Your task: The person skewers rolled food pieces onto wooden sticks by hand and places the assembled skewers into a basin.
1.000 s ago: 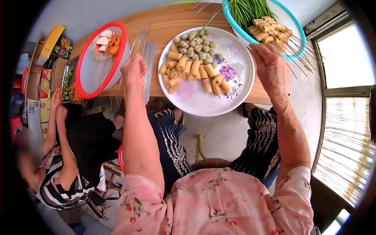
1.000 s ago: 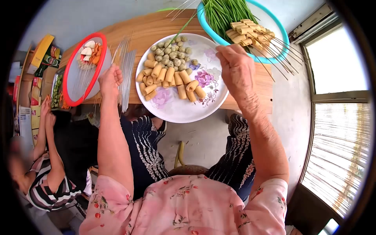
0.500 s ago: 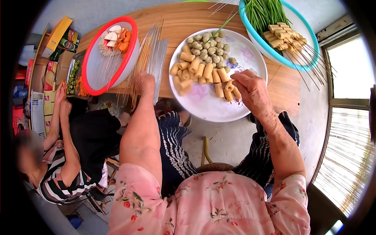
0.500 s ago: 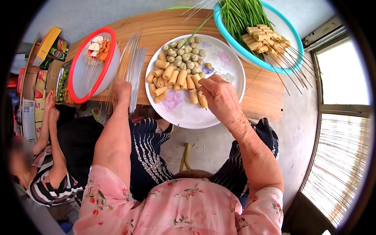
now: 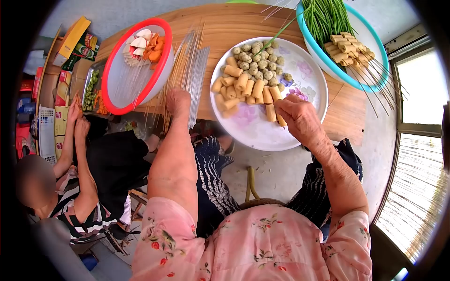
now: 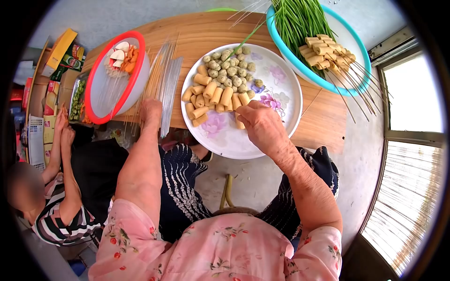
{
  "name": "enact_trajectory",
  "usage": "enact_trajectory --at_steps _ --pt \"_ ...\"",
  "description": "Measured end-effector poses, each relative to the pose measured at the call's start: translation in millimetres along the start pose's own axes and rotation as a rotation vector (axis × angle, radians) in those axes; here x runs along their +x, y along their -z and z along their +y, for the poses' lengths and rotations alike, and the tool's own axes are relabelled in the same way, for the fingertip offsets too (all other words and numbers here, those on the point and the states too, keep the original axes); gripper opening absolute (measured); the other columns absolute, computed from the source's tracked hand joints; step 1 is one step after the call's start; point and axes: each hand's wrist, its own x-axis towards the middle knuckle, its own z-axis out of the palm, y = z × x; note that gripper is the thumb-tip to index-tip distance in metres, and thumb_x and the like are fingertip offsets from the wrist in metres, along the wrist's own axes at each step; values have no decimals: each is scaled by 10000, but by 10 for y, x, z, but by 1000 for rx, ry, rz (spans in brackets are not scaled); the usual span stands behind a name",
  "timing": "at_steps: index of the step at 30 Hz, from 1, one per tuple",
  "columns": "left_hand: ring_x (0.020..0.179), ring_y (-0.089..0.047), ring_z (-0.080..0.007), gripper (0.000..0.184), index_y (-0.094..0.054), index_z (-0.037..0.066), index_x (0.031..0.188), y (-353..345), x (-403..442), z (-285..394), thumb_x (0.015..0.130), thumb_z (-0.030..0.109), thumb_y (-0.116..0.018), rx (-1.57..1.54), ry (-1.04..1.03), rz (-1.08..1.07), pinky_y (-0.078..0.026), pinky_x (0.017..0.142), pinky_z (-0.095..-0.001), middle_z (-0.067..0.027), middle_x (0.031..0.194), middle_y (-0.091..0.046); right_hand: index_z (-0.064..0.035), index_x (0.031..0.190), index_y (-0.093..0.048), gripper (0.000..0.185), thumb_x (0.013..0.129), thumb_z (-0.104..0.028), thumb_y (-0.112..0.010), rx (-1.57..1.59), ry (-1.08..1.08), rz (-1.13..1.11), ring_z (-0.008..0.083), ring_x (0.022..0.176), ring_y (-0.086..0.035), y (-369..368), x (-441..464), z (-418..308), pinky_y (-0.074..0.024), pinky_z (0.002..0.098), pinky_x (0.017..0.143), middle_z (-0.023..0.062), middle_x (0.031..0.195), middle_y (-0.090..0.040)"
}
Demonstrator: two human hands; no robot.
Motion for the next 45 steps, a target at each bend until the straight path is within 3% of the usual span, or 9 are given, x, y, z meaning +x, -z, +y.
enact_trajectory --at_steps 6,8,14,20,24,33,36,42,45 --pt "758 -636 -336 237 -649 -24 809 -431 661 -370 784 194 -559 13 -356 188 -495 680 -411 -186 781 -655 -17 902 -644 121 790 -56 -617 24 11 51 339 719 -596 -13 24 26 -474 399 636 151 791 -603" --pt "616 -473 -92 83 -615 14 728 162 32 61 781 73 -591 -623 -324 -66 -395 562 -266 16 639 -533 -16 905 -644 127 789 -59 -616 63 -23 137 346 701 -591 -3 80 32 -471 401 625 153 776 -600" --pt "700 -471 -52 80 -605 13 845 551 -799 628 832 90 -593 -725 -804 -576 -400 654 -201 38 768 -552 4 1264 -475 460 887 -221 -611 833 -388 240 139 751 -618 238 190 132 -522 254 653 111 951 -636" --pt "725 -511 -82 83 -585 10 856 306 -1226 1013 832 89 -592 -410 -1157 -629 -437 669 -239 0 750 -568 44 1112 -544 302 914 -184 -562 1125 -389 472 147 684 -623 340 139 291 -529 259 616 114 873 -634" --pt "757 -540 -115 134 -614 16 913 229 -1372 1219 850 128 -574 -558 -1002 -537 -449 694 -260 -15 810 -613 32 1024 -572 220 922 -161 -538 942 -315 748 106 591 -571 528 73 345 -485 238 536 82 746 -629" --pt "789 -614 -328 242 -632 53 895 -221 -1773 1402 770 261 -631 245 -1167 -400 -470 690 -394 -170 826 -647 20 1024 -595 203 908 -139 -545 785 -293 768 82 532 -517 653 -75 409 -435 229 504 42 599 -575" --pt "781 -623 -298 274 -617 61 981 -247 -1669 1482 753 214 -624 62 -1012 -441 -475 698 -384 -171 796 -641 18 1050 -589 210 921 -139 -534 904 -377 725 82 490 -502 657 -101 318 -429 219 463 30 578 -552" --pt "739 -579 -102 233 -577 18 1048 128 -1331 1508 826 83 -547 -1152 -296 -946 -470 663 -216 -29 902 -617 42 1057 -592 235 902 -130 -551 614 -367 424 80 474 -492 525 -152 126 -432 259 448 51 547 -515" --pt "757 -573 -126 298 -532 20 1127 256 -1205 1512 831 56 -534 -1374 -252 -984 -478 669 -226 -65 992 -607 20 1036 -613 233 843 -108 -587 421 -296 283 326 672 -625 432 -154 76 -488 379 627 216 725 -623"
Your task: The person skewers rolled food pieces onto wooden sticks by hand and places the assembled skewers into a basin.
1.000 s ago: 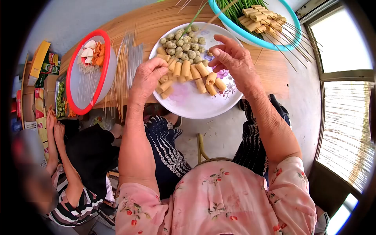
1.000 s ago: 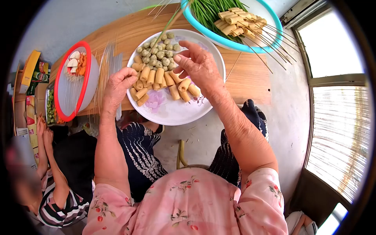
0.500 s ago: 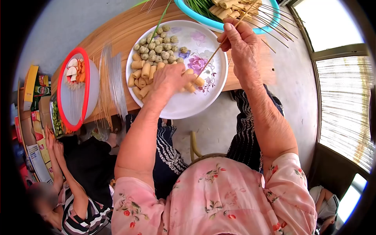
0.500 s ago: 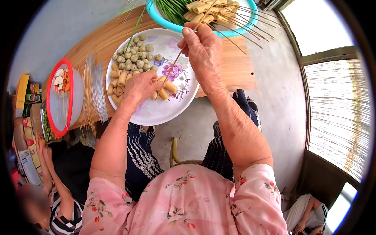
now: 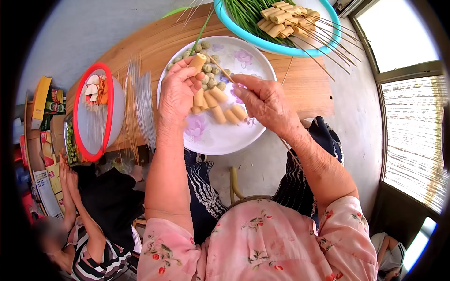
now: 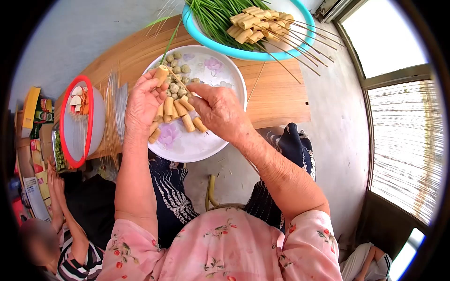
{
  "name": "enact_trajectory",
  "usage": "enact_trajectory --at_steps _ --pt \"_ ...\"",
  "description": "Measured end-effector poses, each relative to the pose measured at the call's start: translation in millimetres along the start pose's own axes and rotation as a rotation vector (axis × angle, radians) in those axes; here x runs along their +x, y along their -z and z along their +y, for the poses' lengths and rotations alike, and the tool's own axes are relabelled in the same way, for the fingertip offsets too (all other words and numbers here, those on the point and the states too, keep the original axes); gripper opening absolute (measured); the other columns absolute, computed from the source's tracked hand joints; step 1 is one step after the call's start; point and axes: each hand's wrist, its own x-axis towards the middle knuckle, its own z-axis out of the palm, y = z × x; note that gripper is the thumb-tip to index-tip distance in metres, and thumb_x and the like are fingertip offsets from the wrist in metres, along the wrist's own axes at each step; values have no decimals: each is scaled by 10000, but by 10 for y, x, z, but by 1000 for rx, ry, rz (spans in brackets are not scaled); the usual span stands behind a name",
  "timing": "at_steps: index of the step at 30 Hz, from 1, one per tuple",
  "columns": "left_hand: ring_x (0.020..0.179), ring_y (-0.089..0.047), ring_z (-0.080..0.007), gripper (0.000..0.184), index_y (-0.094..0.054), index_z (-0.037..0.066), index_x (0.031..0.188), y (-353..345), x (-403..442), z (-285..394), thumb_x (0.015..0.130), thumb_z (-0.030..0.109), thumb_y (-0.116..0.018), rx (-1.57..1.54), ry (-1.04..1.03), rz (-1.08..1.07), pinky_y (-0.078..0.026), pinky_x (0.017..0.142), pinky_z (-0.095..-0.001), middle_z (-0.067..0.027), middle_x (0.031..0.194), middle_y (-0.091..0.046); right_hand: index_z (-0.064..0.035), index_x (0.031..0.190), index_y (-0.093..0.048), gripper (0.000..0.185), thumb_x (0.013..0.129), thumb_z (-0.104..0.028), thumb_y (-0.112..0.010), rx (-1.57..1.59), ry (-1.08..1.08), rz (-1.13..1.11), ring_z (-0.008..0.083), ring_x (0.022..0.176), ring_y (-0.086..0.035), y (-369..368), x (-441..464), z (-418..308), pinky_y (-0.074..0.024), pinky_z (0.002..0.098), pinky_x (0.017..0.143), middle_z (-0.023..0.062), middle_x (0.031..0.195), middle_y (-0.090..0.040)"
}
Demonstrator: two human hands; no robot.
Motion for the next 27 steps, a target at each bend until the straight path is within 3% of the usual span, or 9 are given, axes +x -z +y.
enact_trajectory --at_steps 1,7,13,19,27 --pt "773 -576 -137 307 -527 19 1135 25 16 23 831 56 -533 -42 -10 4 -479 674 -234 -71 993 -607 17 1032 -617 236 833 -108 -593 -10 2 -29 368 724 -626 -37 -12 -18 -488 394 659 231 767 -631" --pt "805 -579 -167 255 -557 4 1098 59 70 59 851 67 -566 -221 -33 93 -485 675 -250 -96 983 -614 9 1034 -616 228 833 -97 -589 -42 -1 -102 365 725 -621 -128 15 -58 -488 389 651 231 761 -619" --pt "882 -589 -177 144 -562 20 997 23 30 91 864 76 -562 -188 -79 104 -520 726 -273 -111 1018 -607 2 1032 -606 212 839 -78 -571 -11 55 -104 364 693 -606 -203 55 -59 -476 397 629 220 719 -604" --pt "869 -606 -213 161 -563 1 987 24 -18 141 834 39 -598 -223 -78 104 -528 761 -312 -132 990 -614 3 1009 -603 190 841 -76 -563 -42 40 -106 374 681 -597 -234 41 -67 -468 397 608 222 698 -589" --pt "832 -602 -236 314 -451 -5 1115 -14 -80 138 830 28 -579 -102 -108 127 -514 743 -344 -160 1035 -588 -4 975 -613 166 835 -79 -569 -38 10 -75 371 658 -594 -290 30 -82 -461 394 578 219 678 -579"
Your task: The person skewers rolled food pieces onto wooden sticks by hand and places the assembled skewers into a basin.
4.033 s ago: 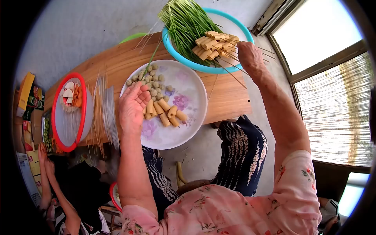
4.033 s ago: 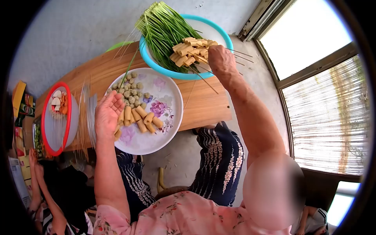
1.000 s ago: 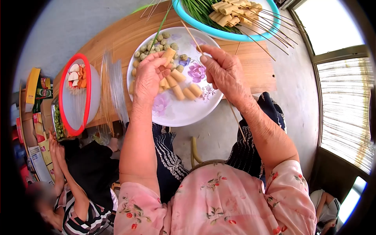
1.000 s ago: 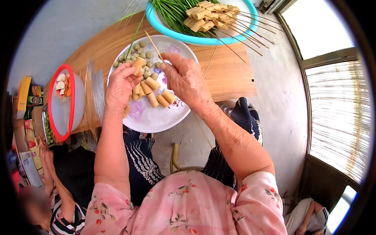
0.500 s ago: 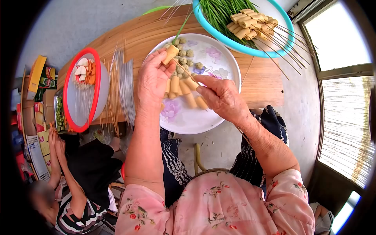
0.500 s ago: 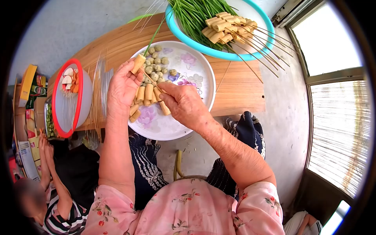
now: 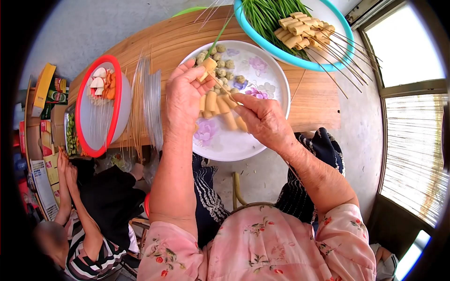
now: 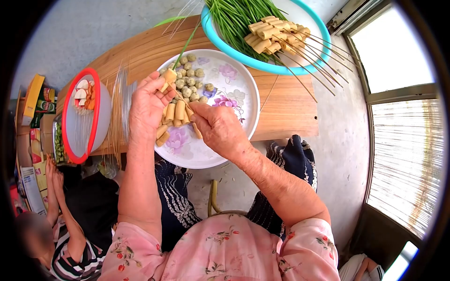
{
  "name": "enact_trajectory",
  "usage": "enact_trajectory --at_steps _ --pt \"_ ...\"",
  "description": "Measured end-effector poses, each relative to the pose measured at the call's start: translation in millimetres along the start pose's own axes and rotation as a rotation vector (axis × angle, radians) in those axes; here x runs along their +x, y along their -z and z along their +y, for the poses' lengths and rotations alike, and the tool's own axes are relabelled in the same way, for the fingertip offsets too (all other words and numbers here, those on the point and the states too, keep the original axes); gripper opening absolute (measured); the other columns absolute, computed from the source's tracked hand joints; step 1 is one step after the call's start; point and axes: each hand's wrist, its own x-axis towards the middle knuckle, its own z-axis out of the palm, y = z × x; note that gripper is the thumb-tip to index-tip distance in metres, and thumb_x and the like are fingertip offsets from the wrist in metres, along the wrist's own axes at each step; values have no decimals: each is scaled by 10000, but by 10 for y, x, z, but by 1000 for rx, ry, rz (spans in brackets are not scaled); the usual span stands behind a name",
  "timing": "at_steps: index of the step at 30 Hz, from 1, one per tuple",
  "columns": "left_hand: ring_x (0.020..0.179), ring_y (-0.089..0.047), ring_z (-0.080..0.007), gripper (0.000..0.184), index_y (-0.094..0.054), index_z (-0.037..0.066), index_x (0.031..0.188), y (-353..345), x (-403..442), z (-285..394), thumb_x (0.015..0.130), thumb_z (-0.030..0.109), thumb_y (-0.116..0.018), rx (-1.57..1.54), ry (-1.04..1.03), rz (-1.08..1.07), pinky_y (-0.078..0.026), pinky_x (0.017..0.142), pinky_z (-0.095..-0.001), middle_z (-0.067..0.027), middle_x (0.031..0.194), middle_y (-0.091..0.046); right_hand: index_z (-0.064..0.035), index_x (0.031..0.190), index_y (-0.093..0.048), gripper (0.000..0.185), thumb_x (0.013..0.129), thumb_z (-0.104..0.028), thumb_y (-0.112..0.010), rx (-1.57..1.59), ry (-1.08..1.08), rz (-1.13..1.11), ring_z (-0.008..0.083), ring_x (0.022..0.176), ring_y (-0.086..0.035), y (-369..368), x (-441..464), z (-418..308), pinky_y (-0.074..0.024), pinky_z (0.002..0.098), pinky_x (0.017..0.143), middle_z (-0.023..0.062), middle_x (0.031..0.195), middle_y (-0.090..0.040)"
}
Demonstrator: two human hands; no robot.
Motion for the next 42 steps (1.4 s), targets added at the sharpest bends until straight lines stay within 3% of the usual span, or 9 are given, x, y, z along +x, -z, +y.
enact_trajectory --at_steps 16,17,20,24,28,30,33,36,42 --pt "857 -590 -138 335 -511 -7 1134 -165 -124 -108 841 128 -601 193 59 -146 -492 762 -271 -72 981 -602 11 879 -612 112 819 -75 -573 18 38 180 402 691 -585 16 145 118 -462 415 602 224 700 -591" --pt "826 -599 -134 262 -588 -5 1024 -115 -93 -178 845 185 -604 303 -12 -108 -488 738 -267 -63 925 -626 52 1067 -612 238 894 -103 -560 52 -17 151 48 546 -486 30 142 174 -428 220 499 16 627 -553" --pt "760 -576 -109 197 -592 17 968 -147 -114 -274 864 184 -590 919 -63 -262 -464 718 -253 -29 878 -633 27 966 -638 189 822 -82 -583 78 -48 253 382 732 -614 62 150 234 -485 388 650 237 761 -617" --pt "840 -608 -277 157 -604 -17 888 -139 -233 -698 751 60 -595 1577 -441 -676 -474 703 -371 -152 864 -614 33 953 -640 187 821 -94 -601 115 -71 293 369 725 -622 118 171 251 -486 380 652 237 764 -617" --pt "897 -607 -276 197 -675 107 941 -19 -184 -1016 760 79 -603 1770 -514 -760 -477 756 -394 -111 979 -598 39 1114 -602 273 897 -122 -571 87 -91 232 65 509 -466 161 175 266 -412 221 484 0 606 -527" --pt "886 -604 -280 193 -672 100 936 -27 -168 -1018 757 74 -605 1800 -543 -794 -479 747 -394 -119 978 -583 40 1116 -602 276 897 -126 -573 82 -107 235 63 509 -460 171 173 245 -408 222 484 -3 597 -516" --pt "874 -610 -285 173 -666 70 900 -67 -183 -968 737 69 -606 1745 -639 -760 -476 729 -394 -146 921 -611 41 1027 -620 226 860 -109 -590 145 -138 243 145 488 -514 168 179 198 -430 288 490 109 590 -553" --pt "688 -615 -268 115 -619 12 841 -181 -97 -748 764 97 -625 1519 -177 -528 -484 622 -341 -119 820 -640 44 994 -626 206 847 -96 -595 179 -122 233 153 464 -526 184 163 202 -428 306 471 149 568 -562" --pt "681 -596 -116 243 -604 5 994 147 130 -233 853 200 -639 295 90 -95 -494 622 -230 -59 824 -628 37 1004 -624 204 853 -93 -581 111 -75 79 172 474 -528 198 82 150 -438 312 500 142 566 -552"
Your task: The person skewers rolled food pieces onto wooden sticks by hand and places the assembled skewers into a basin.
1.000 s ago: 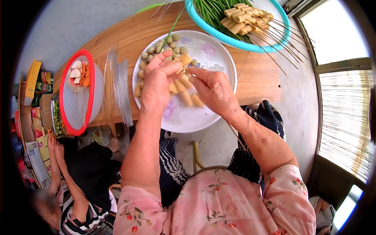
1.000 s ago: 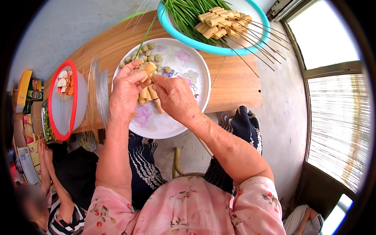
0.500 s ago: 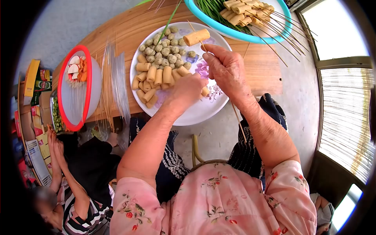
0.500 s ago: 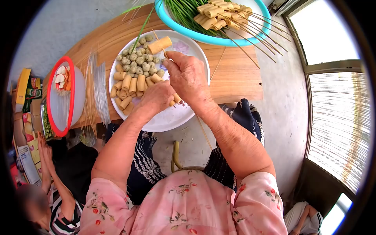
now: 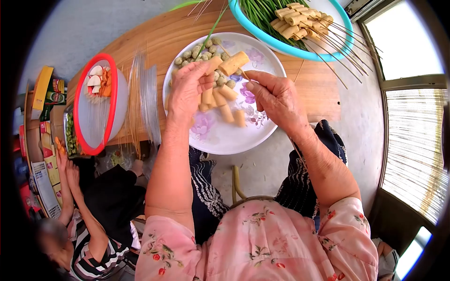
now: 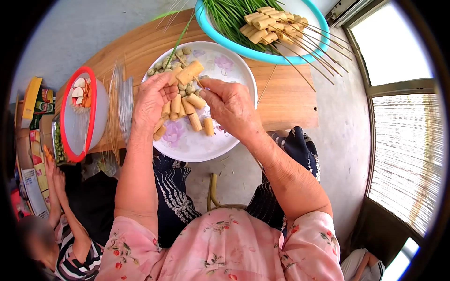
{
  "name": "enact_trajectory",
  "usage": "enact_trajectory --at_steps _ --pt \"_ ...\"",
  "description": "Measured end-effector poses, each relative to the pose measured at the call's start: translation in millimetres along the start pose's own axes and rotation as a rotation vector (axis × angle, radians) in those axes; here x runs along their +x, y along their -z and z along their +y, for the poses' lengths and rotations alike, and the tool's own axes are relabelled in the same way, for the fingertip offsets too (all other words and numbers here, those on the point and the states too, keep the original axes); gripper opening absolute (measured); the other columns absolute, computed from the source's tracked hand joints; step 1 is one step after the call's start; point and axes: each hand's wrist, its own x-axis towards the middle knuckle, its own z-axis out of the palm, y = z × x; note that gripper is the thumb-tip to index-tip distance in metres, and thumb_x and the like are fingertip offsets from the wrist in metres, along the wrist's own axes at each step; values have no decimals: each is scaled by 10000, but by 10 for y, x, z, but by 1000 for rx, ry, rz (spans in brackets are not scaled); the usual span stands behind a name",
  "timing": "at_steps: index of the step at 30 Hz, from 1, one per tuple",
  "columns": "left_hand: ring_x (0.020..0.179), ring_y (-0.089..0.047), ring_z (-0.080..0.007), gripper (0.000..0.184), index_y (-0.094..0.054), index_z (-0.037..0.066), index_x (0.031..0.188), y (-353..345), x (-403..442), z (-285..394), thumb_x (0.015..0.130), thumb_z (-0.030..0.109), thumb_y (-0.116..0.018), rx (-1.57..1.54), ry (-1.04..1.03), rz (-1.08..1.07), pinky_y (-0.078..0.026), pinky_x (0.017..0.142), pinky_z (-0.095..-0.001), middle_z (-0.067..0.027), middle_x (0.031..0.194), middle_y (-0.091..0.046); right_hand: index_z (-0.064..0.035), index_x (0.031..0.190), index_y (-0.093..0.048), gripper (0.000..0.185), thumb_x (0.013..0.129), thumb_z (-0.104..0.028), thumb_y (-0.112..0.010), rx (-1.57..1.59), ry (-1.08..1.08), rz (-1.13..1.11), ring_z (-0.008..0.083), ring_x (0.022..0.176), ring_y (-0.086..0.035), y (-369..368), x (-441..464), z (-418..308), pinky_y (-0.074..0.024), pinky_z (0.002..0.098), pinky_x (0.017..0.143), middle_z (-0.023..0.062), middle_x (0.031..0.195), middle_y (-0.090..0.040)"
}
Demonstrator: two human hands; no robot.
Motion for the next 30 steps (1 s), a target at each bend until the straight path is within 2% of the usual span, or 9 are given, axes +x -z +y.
enact_trajectory --at_steps 1,4,5,8,11,14,20,26,30 --pt "712 -598 -131 276 -594 0 1031 57 18 17 849 203 -641 -69 -5 28 -508 642 -242 -74 846 -621 35 1004 -625 202 853 -92 -579 -19 23 -32 181 480 -531 -19 -17 7 -442 317 510 143 569 -552" --pt "719 -600 -141 290 -591 -12 1027 118 32 94 847 210 -639 -180 -7 97 -511 648 -255 -82 847 -624 29 1115 -601 263 897 -115 -577 -14 -17 -166 56 510 -469 -57 -93 -47 -400 229 462 14 613 -533" --pt "728 -604 -152 292 -590 -14 1022 156 60 99 843 211 -641 -198 10 106 -514 658 -266 -89 845 -628 23 1103 -609 249 892 -106 -577 -70 -8 -192 59 510 -470 -52 -101 -97 -408 236 468 31 624 -534" --pt "735 -606 -157 279 -591 -11 1013 180 69 135 838 200 -642 -245 33 134 -511 662 -268 -96 843 -631 25 984 -629 183 839 -79 -584 -59 53 -139 244 527 -556 -125 -94 -35 -455 340 552 169 602 -563" --pt "737 -607 -161 273 -590 -7 1009 154 48 146 832 193 -645 -246 38 117 -511 665 -270 -99 837 -632 28 975 -633 181 843 -85 -582 -41 92 -100 230 512 -551 -159 -72 -14 -454 340 544 161 586 -559" --pt "743 -606 -164 273 -588 -4 1011 127 30 143 830 193 -643 -252 46 78 -511 670 -275 -99 850 -632 29 973 -634 183 844 -91 -582 -26 -70 -158 215 499 -552 -129 -45 -47 -454 335 537 152 569 -555" --pt "769 -602 -160 279 -586 0 1020 104 -9 157 826 191 -643 -237 23 56 -507 702 -284 -92 869 -627 30 965 -633 179 845 -92 -581 -36 -42 -162 204 505 -573 -128 -42 -38 -459 332 536 146 563 -556" --pt "779 -593 -131 276 -618 -1 1018 -41 -125 139 839 208 -614 -127 6 -5 -484 739 -252 -66 883 -627 9 886 -624 118 845 -91 -577 -33 -36 -114 263 529 -589 -158 -27 -32 -458 347 544 171 606 -576" --pt "807 -593 -129 266 -620 24 1017 -107 -147 97 835 218 -621 -95 67 -59 -475 761 -268 -61 912 -634 7 844 -613 97 837 -82 -576 -51 3 -59 317 569 -586 -193 2 34 -454 372 558 186 629 -580"
